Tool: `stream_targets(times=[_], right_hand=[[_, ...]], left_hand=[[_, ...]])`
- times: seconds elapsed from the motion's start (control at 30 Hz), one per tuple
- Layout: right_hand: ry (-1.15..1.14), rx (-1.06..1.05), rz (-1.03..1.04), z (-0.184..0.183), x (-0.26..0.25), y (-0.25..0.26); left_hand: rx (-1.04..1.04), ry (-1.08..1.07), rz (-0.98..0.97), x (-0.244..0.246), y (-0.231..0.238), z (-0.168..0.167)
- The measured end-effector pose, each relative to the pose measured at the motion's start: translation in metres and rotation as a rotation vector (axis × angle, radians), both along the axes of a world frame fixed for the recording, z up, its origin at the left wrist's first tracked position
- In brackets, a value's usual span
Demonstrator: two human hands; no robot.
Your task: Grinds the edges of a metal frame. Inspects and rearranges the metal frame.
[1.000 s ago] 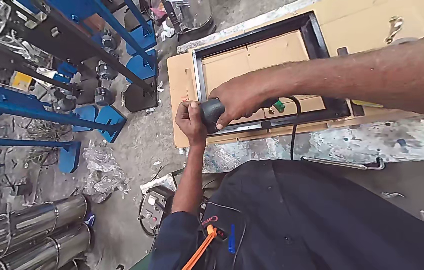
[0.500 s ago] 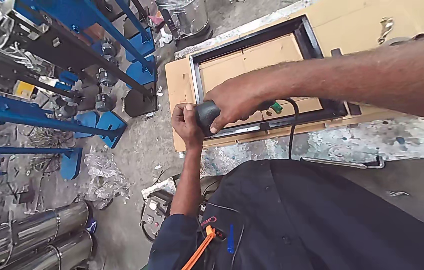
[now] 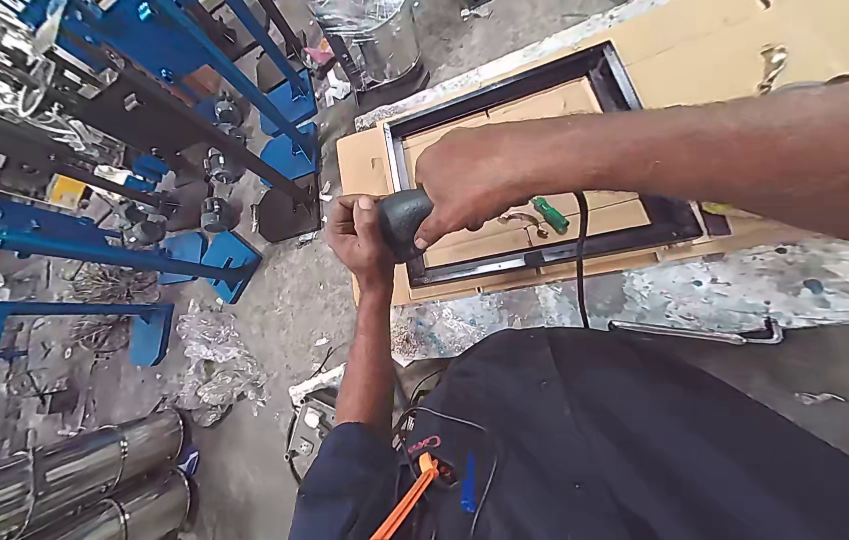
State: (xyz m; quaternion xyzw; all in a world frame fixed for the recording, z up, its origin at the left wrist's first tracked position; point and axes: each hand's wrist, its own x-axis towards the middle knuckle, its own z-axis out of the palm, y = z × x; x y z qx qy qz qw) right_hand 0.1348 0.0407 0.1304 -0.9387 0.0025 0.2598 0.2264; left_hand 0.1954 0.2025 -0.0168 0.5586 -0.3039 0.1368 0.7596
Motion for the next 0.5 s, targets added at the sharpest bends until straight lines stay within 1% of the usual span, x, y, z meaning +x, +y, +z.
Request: stream_targets(times=[0.13,0.23,0.5], right_hand=[[0.021,0.014,0.014,-0.011,0.005,-0.002],[0.023,0.006,0.040,-0.018,0.005,0.000],[0.047,-0.005,0.049,-0.023,0.008,0.004]], left_hand=[[0.011,0.001,0.008,0.003,0.000,-0.009],[0.019,0.041,0.009,0.000,0.001,-0.018],[0.012,0.050,0.011,0.003,0.002,-0.029]])
